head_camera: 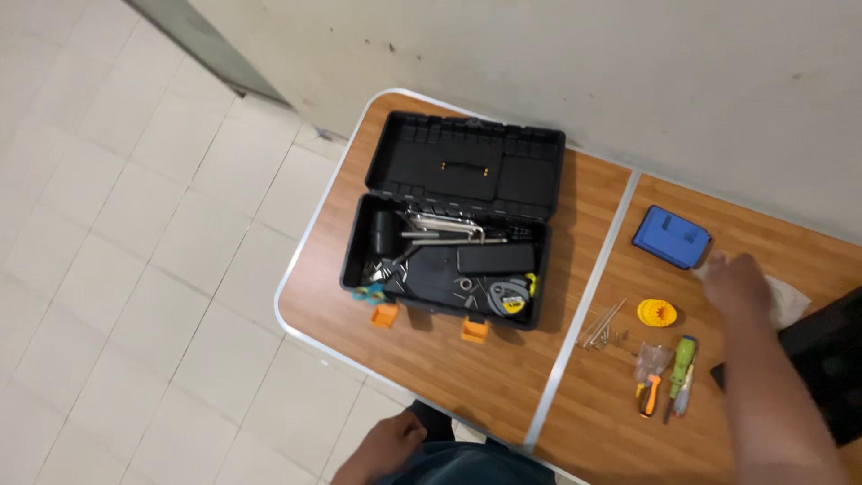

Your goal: The person cleans a plastic tray and a pair of scissors with a cloth by hand before placing them on a table.

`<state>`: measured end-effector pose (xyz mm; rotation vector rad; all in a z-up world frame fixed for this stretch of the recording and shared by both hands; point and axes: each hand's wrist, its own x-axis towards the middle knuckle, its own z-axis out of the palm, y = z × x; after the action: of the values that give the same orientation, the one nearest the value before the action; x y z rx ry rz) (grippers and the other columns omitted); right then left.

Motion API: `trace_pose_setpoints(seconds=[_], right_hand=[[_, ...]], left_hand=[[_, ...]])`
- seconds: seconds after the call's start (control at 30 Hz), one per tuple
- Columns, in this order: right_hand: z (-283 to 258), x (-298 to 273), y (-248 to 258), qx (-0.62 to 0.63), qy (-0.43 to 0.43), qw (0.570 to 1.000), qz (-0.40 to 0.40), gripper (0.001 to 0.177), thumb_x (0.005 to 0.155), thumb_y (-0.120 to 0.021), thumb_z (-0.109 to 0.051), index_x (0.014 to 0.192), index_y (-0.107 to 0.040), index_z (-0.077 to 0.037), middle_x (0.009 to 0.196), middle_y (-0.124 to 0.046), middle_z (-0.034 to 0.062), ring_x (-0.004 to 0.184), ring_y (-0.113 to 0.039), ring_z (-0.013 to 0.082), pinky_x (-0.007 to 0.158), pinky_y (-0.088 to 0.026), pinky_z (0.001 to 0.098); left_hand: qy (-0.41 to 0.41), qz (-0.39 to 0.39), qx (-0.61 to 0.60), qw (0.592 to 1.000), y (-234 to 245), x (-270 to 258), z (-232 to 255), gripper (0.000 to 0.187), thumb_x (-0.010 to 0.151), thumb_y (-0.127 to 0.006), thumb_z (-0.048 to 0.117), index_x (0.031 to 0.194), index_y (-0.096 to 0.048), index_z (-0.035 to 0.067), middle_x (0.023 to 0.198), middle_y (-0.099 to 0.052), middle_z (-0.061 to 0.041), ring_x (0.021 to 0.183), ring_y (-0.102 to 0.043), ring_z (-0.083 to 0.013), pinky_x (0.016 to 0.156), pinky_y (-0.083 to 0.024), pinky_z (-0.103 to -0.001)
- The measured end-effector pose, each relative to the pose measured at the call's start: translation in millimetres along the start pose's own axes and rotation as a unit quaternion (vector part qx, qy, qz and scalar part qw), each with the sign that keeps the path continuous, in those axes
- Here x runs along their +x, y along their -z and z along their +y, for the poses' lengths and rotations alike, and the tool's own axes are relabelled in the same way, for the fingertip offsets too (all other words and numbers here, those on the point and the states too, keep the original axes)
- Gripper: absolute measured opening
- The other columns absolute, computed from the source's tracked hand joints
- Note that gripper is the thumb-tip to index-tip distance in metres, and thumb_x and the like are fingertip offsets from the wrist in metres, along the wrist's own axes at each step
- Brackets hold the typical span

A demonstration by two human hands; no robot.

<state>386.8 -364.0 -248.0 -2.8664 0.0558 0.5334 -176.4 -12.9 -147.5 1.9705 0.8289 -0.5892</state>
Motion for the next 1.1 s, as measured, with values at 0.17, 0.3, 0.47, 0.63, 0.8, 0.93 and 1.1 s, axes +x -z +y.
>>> trace_pose_setpoints(seconds=[0.17, 0.3, 0.47, 0.63, 0.8, 0.93, 1.1], right_hand=[[33, -37, 43, -0.025, -0.038, 0.998, 0.042, 0.063, 0.109, -0.052, -0.044, 0.132, -0.062, 0.014, 0.126, -0.066, 0.0401, 0.115, -0.063, 0.0545, 0.100, -0.048, 0.0592], [55, -96, 54, -0.101, -0.045, 0.978, 0.178, 0.059, 0.102, -0.073, -0.040, 0.118, -0.068, 0.017, 0.102, -0.072, 0.0366, 0.089, -0.073, 0.0467, 0.073, -0.059, 0.0525], [81, -222, 46, 0.047, -0.031, 0.979, 0.197, 0.032, 0.108, -0.066, -0.017, 0.104, -0.065, 0.014, 0.084, -0.072, 0.0292, 0.079, -0.073, 0.0369, 0.072, -0.056, 0.0471], [82, -343, 22, 0.064, 0.043, 0.979, 0.190, 0.027, 0.106, -0.061, -0.020, 0.094, -0.069, 0.003, 0.081, -0.070, 0.0239, 0.080, -0.071, 0.0368, 0.076, -0.053, 0.0440], [69, -414, -8, 0.111, -0.008, 0.983, 0.146, 0.027, 0.100, -0.055, -0.025, 0.108, -0.067, -0.003, 0.090, -0.071, 0.0201, 0.087, -0.070, 0.0409, 0.078, -0.055, 0.0487], [20, -431, -6, 0.062, -0.064, 0.992, 0.085, 0.029, 0.094, -0.062, -0.032, 0.107, -0.070, -0.006, 0.091, -0.074, 0.0203, 0.090, -0.071, 0.0401, 0.080, -0.055, 0.0471], [-79, -439, 26, 0.174, -0.064, 0.973, -0.141, 0.039, 0.096, -0.065, -0.046, 0.097, -0.073, -0.009, 0.068, -0.077, 0.0117, 0.058, -0.072, 0.0242, 0.063, -0.056, 0.0381]], left_hand=[[0.014, -0.042, 0.015, 0.999, 98, 40, 16, 0.028, 0.092, -0.061, 0.033, 0.092, -0.070, 0.007, 0.078, -0.075, -0.015, 0.077, -0.075, -0.0297, 0.074, -0.056, -0.041], [-0.052, 0.216, 0.102, 0.970, 161, 68, 37, 0.028, 0.086, -0.072, 0.036, 0.086, -0.069, 0.008, 0.085, -0.071, -0.012, 0.082, -0.071, -0.0307, 0.075, -0.055, -0.043], [-0.208, 0.280, 0.165, 0.923, 188, 101, 64, 0.051, 0.072, -0.082, 0.041, 0.110, -0.066, 0.010, 0.107, -0.067, -0.015, 0.106, -0.060, -0.0375, 0.086, -0.049, -0.049], [-0.159, 0.165, 0.311, 0.922, 181, 139, 60, 0.085, 0.064, -0.085, 0.061, 0.131, -0.062, 0.014, 0.128, -0.062, -0.019, 0.119, -0.055, -0.0394, 0.091, -0.040, -0.058], [-0.103, 0.121, 0.381, 0.911, 180, 156, 52, 0.034, 0.093, -0.064, 0.044, 0.118, -0.069, 0.021, 0.107, -0.074, -0.009, 0.106, -0.068, -0.0295, 0.096, -0.045, -0.054], [-0.130, 0.171, 0.325, 0.921, 205, 119, 74, 0.029, 0.100, -0.058, 0.040, 0.115, -0.072, 0.020, 0.100, -0.077, -0.009, 0.099, -0.071, -0.0276, 0.094, -0.048, -0.050], [-0.142, -0.042, -0.383, 0.912, 190, 60, 134, 0.039, 0.099, -0.053, 0.033, 0.125, -0.068, 0.008, 0.107, -0.080, -0.011, 0.102, -0.073, -0.0195, 0.089, -0.057, -0.036]])
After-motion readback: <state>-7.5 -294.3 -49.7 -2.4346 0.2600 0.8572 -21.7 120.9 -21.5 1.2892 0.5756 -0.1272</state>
